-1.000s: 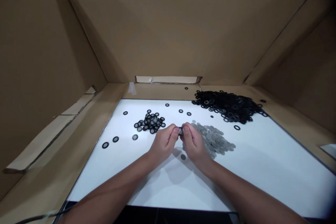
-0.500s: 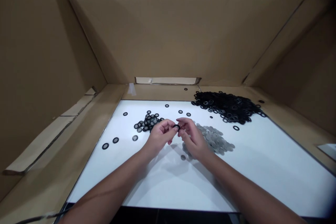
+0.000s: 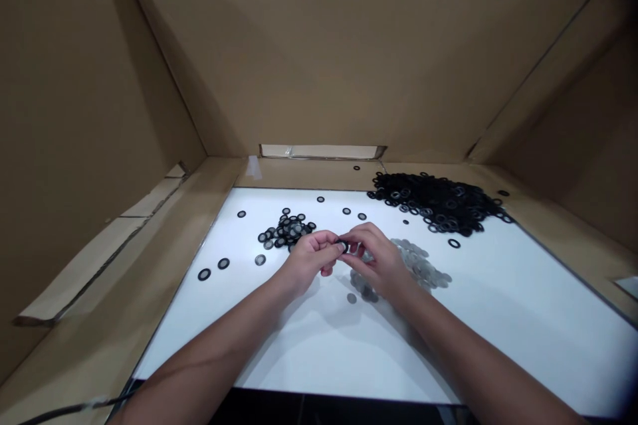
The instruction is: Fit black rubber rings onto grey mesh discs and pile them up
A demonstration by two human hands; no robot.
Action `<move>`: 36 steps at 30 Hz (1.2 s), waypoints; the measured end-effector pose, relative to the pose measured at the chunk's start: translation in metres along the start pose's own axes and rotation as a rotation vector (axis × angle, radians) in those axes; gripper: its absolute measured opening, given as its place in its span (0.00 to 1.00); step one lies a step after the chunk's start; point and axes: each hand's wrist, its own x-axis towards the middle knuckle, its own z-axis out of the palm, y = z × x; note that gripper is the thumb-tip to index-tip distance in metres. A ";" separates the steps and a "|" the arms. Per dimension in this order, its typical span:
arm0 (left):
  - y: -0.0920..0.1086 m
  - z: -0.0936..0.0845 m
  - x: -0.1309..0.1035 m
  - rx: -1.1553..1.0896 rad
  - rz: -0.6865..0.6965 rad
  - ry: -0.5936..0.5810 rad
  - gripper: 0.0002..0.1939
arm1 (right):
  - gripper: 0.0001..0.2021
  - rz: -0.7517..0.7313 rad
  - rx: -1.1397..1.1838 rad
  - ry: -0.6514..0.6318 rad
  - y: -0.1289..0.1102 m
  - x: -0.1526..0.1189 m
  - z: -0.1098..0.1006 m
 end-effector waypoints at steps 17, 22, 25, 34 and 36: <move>-0.001 -0.004 0.001 0.000 -0.006 0.000 0.13 | 0.09 0.107 -0.020 0.054 -0.001 0.001 -0.002; 0.001 -0.007 0.002 0.185 0.134 0.072 0.12 | 0.08 0.264 0.050 0.008 -0.003 -0.001 -0.004; 0.000 -0.005 0.002 0.230 0.148 0.053 0.12 | 0.16 0.240 -0.018 -0.040 -0.004 -0.001 -0.003; -0.003 0.003 -0.004 0.210 0.141 0.000 0.10 | 0.16 0.258 -0.144 0.055 -0.006 -0.003 0.012; -0.002 0.004 -0.004 0.226 0.140 0.021 0.11 | 0.15 0.237 -0.147 0.088 -0.007 -0.004 0.013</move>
